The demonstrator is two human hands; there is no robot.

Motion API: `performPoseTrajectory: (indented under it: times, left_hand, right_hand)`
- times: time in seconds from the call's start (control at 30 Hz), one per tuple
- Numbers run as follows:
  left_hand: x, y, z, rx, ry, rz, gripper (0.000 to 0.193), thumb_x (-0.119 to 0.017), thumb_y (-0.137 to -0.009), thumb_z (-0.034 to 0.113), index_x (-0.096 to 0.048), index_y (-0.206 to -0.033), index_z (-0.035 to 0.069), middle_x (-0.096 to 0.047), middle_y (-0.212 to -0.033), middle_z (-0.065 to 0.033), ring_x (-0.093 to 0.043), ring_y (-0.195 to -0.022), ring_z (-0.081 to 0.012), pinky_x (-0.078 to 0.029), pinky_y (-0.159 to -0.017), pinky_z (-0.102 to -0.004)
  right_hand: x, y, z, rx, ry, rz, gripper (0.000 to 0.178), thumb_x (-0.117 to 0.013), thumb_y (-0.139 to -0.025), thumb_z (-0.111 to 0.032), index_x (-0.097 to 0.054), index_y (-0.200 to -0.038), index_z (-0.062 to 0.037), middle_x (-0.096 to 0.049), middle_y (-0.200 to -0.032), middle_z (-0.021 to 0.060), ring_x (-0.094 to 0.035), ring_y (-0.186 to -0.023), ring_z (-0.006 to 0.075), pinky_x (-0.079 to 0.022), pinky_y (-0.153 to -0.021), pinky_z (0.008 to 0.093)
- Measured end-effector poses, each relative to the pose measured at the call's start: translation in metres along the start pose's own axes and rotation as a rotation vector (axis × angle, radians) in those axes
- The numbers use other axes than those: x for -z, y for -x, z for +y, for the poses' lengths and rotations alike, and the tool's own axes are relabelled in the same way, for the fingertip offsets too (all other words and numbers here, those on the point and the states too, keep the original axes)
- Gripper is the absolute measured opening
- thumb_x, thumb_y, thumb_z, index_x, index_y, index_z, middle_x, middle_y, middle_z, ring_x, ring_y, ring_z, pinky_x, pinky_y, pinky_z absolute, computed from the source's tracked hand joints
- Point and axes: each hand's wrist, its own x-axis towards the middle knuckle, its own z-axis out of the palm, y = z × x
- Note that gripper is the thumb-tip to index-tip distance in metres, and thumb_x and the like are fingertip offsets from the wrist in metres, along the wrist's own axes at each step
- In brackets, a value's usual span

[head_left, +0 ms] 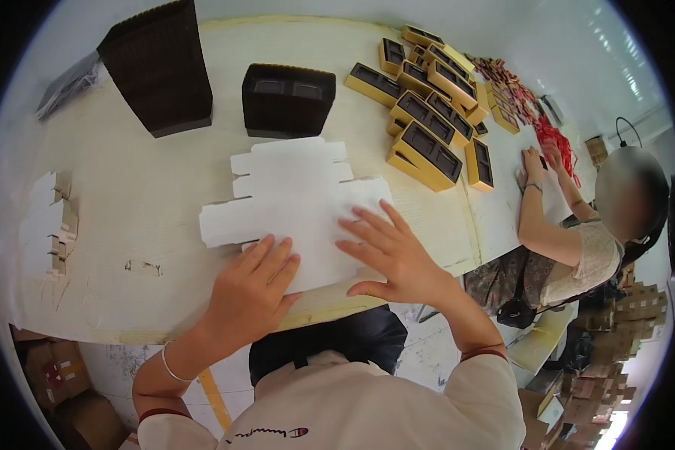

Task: The person folds flat white cardboard pieces into rectangular boxes and inserts dark rectangular inserts into them. The person repeats this process multiple times, stacking the completed boxes on the table.

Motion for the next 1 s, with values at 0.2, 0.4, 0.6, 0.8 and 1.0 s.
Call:
performPoseTrajectory:
  times: [0.2, 0.4, 0.6, 0.8, 1.0]
  left_hand:
    - [0.026, -0.013, -0.009, 0.060, 0.246, -0.165, 0.038, -0.076, -0.072, 0.018, -0.064, -0.104, 0.002, -0.060, -0.118, -0.0134, -0.055, -0.114, -0.0320, -0.049, -0.091, -0.0372]
    - [0.027, -0.017, -0.010, 0.081, 0.312, -0.050, 0.016, -0.070, -0.081, 0.012, -0.064, -0.091, 0.001, -0.065, -0.089, -0.0142, -0.063, -0.081, -0.0303, -0.051, -0.070, -0.0379]
    - [0.012, -0.024, -0.003, 0.226, 0.352, 0.120, 0.008, -0.067, -0.085, 0.010, -0.066, -0.084, 0.001, -0.063, -0.070, -0.0109, -0.057, -0.059, -0.0242, -0.045, -0.056, -0.0327]
    - [0.006, -0.023, 0.002, 0.244, 0.287, 0.187, 0.010, -0.067, -0.085, 0.010, -0.066, -0.084, 0.001, -0.063, -0.071, -0.0096, -0.057, -0.061, -0.0226, -0.045, -0.057, -0.0312]
    - [0.012, -0.025, 0.018, 0.104, 0.061, 0.351, 0.006, -0.067, -0.081, 0.009, -0.065, -0.084, 0.004, -0.065, -0.077, -0.0059, -0.060, -0.069, -0.0208, -0.048, -0.057, -0.0309]
  right_hand:
    - [0.000, -0.007, -0.003, 0.019, -0.092, 0.014, 0.035, -0.073, -0.076, -0.017, -0.061, -0.104, 0.0008, -0.061, -0.117, 0.0160, -0.055, -0.115, 0.0337, -0.045, -0.097, 0.0413]
    - [-0.019, -0.008, 0.002, 0.145, 0.050, 0.298, 0.024, -0.072, -0.075, -0.009, -0.060, -0.094, 0.0002, -0.064, -0.093, 0.0131, -0.065, -0.086, 0.0305, -0.054, -0.073, 0.0362]
    - [-0.010, -0.019, 0.007, -0.003, -0.173, 0.351, 0.014, -0.072, -0.075, -0.003, -0.059, -0.079, -0.0026, -0.059, -0.074, 0.0101, -0.059, -0.069, 0.0283, -0.047, -0.058, 0.0354]
    - [-0.008, -0.016, 0.017, -0.077, -0.371, 0.268, 0.008, -0.071, -0.078, -0.004, -0.064, -0.081, -0.0032, -0.061, -0.074, 0.0099, -0.057, -0.069, 0.0269, -0.047, -0.060, 0.0351]
    - [0.010, -0.016, 0.012, 0.146, -0.145, 0.392, 0.013, -0.069, -0.073, -0.003, -0.065, -0.086, -0.0011, -0.063, -0.084, 0.0093, -0.058, -0.078, 0.0267, -0.047, -0.066, 0.0335]
